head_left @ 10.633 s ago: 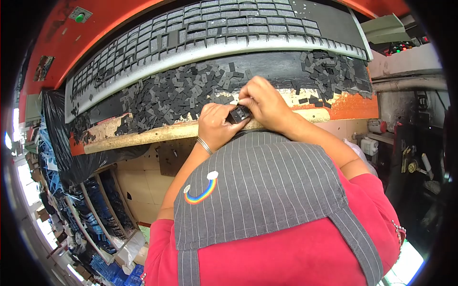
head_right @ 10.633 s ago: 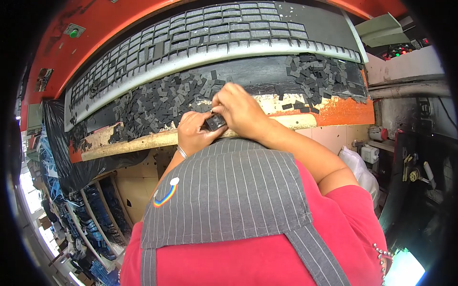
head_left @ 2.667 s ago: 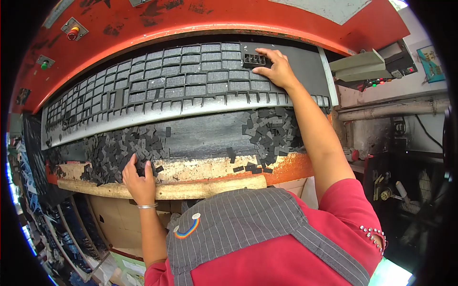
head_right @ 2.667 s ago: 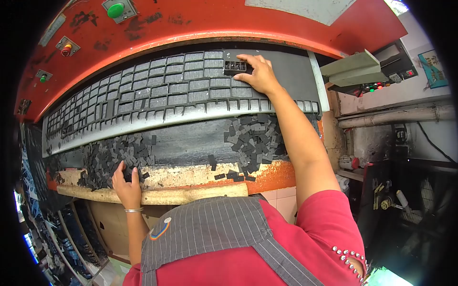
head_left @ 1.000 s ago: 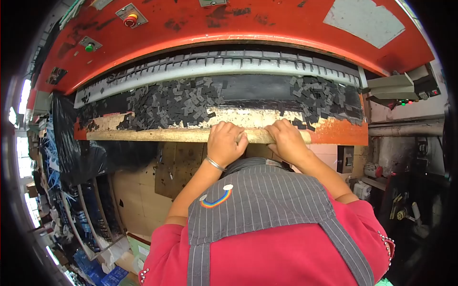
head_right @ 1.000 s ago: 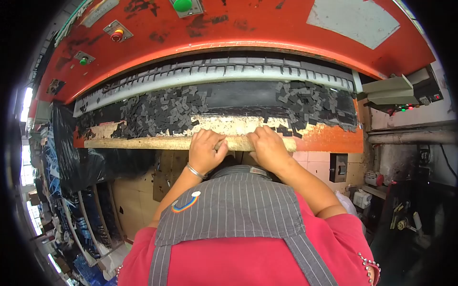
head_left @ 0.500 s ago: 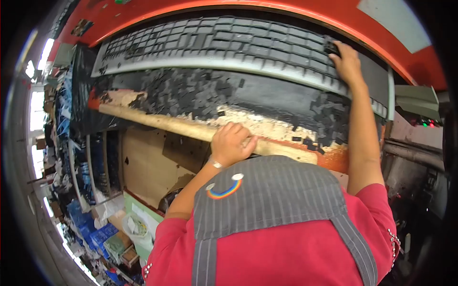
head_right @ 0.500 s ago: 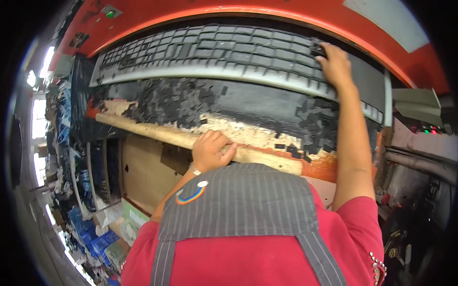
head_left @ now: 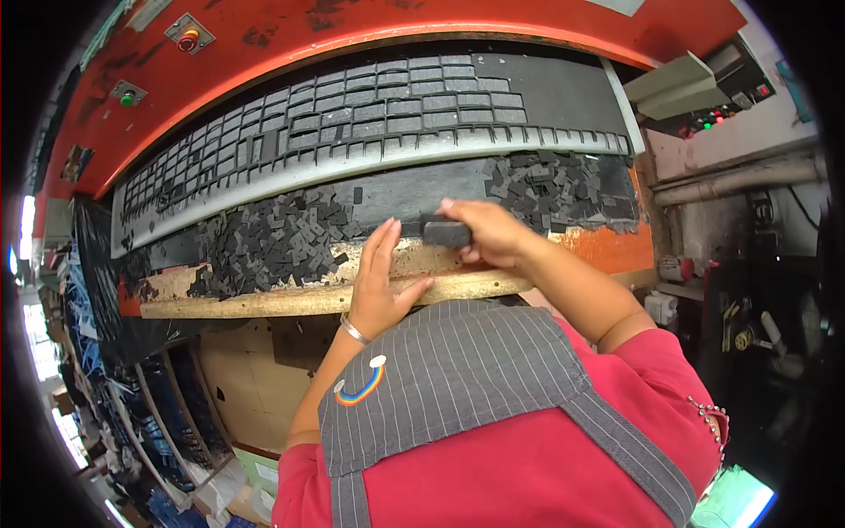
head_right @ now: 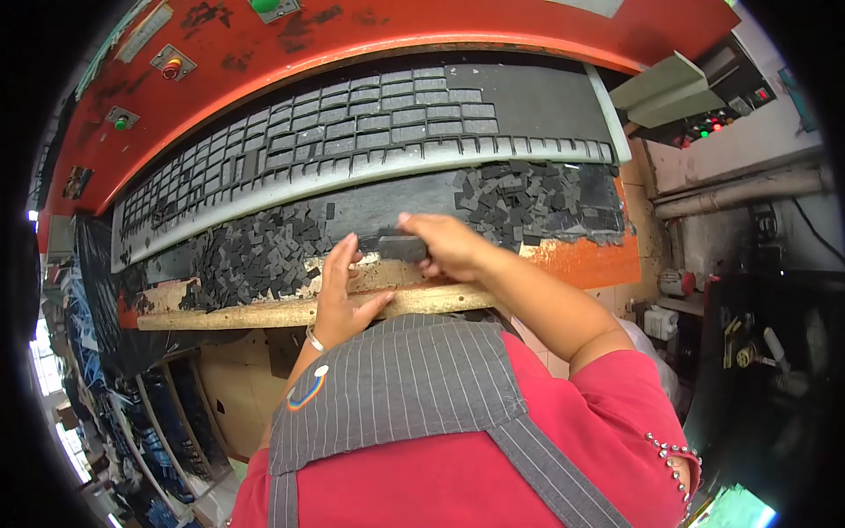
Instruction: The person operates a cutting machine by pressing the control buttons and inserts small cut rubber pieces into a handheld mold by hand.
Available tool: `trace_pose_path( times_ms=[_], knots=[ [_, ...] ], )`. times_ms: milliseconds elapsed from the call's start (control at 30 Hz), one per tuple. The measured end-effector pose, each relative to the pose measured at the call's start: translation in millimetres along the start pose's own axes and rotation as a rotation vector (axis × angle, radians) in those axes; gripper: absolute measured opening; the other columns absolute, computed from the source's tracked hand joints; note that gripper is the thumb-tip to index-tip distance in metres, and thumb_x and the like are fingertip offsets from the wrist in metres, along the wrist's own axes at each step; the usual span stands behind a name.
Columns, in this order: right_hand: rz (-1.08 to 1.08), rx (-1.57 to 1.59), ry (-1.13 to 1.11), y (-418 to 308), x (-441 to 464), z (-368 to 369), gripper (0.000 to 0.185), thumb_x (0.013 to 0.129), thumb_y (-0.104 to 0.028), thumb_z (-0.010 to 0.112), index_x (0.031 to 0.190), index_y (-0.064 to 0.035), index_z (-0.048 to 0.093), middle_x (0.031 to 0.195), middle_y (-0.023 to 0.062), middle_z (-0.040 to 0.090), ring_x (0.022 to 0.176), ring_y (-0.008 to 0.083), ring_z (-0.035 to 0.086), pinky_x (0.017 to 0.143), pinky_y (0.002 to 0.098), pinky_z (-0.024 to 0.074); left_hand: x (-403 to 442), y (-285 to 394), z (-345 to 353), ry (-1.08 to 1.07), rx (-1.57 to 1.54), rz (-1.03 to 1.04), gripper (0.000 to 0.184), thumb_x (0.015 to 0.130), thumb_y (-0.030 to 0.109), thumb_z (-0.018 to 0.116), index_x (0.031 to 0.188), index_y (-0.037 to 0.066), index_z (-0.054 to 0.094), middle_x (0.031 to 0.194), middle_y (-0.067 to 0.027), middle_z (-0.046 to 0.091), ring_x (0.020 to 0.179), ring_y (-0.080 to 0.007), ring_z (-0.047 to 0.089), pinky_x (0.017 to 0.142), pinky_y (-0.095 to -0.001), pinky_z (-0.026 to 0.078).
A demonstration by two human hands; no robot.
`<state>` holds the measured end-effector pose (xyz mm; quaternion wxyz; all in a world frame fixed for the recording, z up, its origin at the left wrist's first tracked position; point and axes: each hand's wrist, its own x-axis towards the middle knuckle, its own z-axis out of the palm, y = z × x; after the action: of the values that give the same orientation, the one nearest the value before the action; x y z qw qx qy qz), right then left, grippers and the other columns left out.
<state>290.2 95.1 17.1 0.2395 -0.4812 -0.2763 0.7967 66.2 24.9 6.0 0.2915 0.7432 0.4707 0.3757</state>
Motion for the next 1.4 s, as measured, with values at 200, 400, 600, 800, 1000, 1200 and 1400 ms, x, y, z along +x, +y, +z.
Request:
trace_pose_path(
  times_ms=[200, 400, 600, 800, 1000, 1200, 1400],
  knots=[
    [0.124, -0.095, -0.114, 28.0, 4.3, 45.5, 0.058, 0.106, -0.055, 0.036, 0.114, -0.0039, 0.063, 0.062, 0.0045, 0.061, 0.041, 0.0086, 0.046, 0.035, 0.0222, 0.0336, -12.3, -13.9, -13.9, -0.042, -0.203, -0.07, 0.051, 0.076, 0.007, 0.086, 0.122, 0.0, 0.064, 0.111, -0.0145, 0.07, 0.1, -0.0264, 0.072, 0.087, -0.0331, 0.058],
    [-0.738, -0.87, 0.167, 39.3, 20.4, 61.3, 0.04, 0.098, -0.034, 0.065, 0.121, -0.0021, 0.065, 0.1, 0.0136, 0.069, 0.09, 0.0238, 0.067, 0.08, 0.0373, 0.0538, -24.6, -29.9, -46.0, 0.036, 0.197, 0.003, 0.047, 0.071, 0.029, 0.09, 0.107, 0.006, 0.071, 0.091, -0.0111, 0.072, 0.08, -0.0289, 0.068, 0.076, -0.0378, 0.052],
    [-1.063, -1.123, -0.118, 38.6, 7.9, 80.7, 0.05, 0.079, -0.032, 0.081, 0.12, -0.0066, 0.067, 0.111, 0.01, 0.064, 0.103, 0.0309, 0.06, 0.088, 0.0399, 0.0522, -33.8, -46.4, -58.0, 0.003, 0.216, -0.008, 0.047, 0.067, 0.032, 0.09, 0.102, 0.007, 0.072, 0.084, -0.0102, 0.072, 0.08, -0.0292, 0.069, 0.08, -0.0384, 0.052],
    [-1.16, -1.172, -0.1, 44.2, 20.8, 96.0, 0.039, 0.077, -0.024, 0.08, 0.111, -0.0073, 0.071, 0.101, 0.0074, 0.064, 0.096, 0.0276, 0.06, 0.082, 0.0384, 0.0537, -35.6, -52.5, -61.9, 0.001, 0.168, -0.003, 0.042, 0.067, 0.029, 0.089, 0.1, 0.009, 0.073, 0.084, -0.008, 0.073, 0.08, -0.0281, 0.07, 0.079, -0.0379, 0.052],
    [-1.109, -1.139, -0.102, 45.0, 24.2, 106.0, 0.028, 0.075, -0.017, 0.081, 0.099, -0.0059, 0.072, 0.091, 0.0078, 0.061, 0.09, 0.0275, 0.059, 0.076, 0.0391, 0.0521, -39.9, -55.1, -66.4, -0.02, 0.212, 0.001, 0.04, 0.067, 0.027, 0.088, 0.099, 0.008, 0.073, 0.083, -0.0072, 0.072, 0.078, -0.0265, 0.07, 0.079, -0.0367, 0.052],
    [-0.907, -1.125, -0.209, 35.1, 23.5, 115.9, 0.019, 0.079, -0.013, 0.081, 0.089, -0.0032, 0.068, 0.089, 0.0085, 0.06, 0.085, 0.0274, 0.06, 0.074, 0.0353, 0.0499, -42.0, -54.0, -73.4, 0.003, 0.2, 0.036, 0.043, 0.066, 0.029, 0.089, 0.101, 0.008, 0.074, 0.082, -0.0075, 0.072, 0.077, -0.0264, 0.069, 0.076, -0.0364, 0.051],
    [-0.846, -0.866, 0.008, 11.1, 48.2, 136.1, 0.025, 0.083, -0.021, 0.078, 0.102, -0.0067, 0.069, 0.096, 0.0117, 0.063, 0.091, 0.0306, 0.063, 0.08, 0.0402, 0.0512, -53.0, -52.8, -82.0, 0.088, 0.256, 0.015, 0.045, 0.065, 0.029, 0.091, 0.1, 0.008, 0.074, 0.082, -0.0098, 0.072, 0.076, -0.0277, 0.069, 0.075, -0.0366, 0.051]
  ],
)
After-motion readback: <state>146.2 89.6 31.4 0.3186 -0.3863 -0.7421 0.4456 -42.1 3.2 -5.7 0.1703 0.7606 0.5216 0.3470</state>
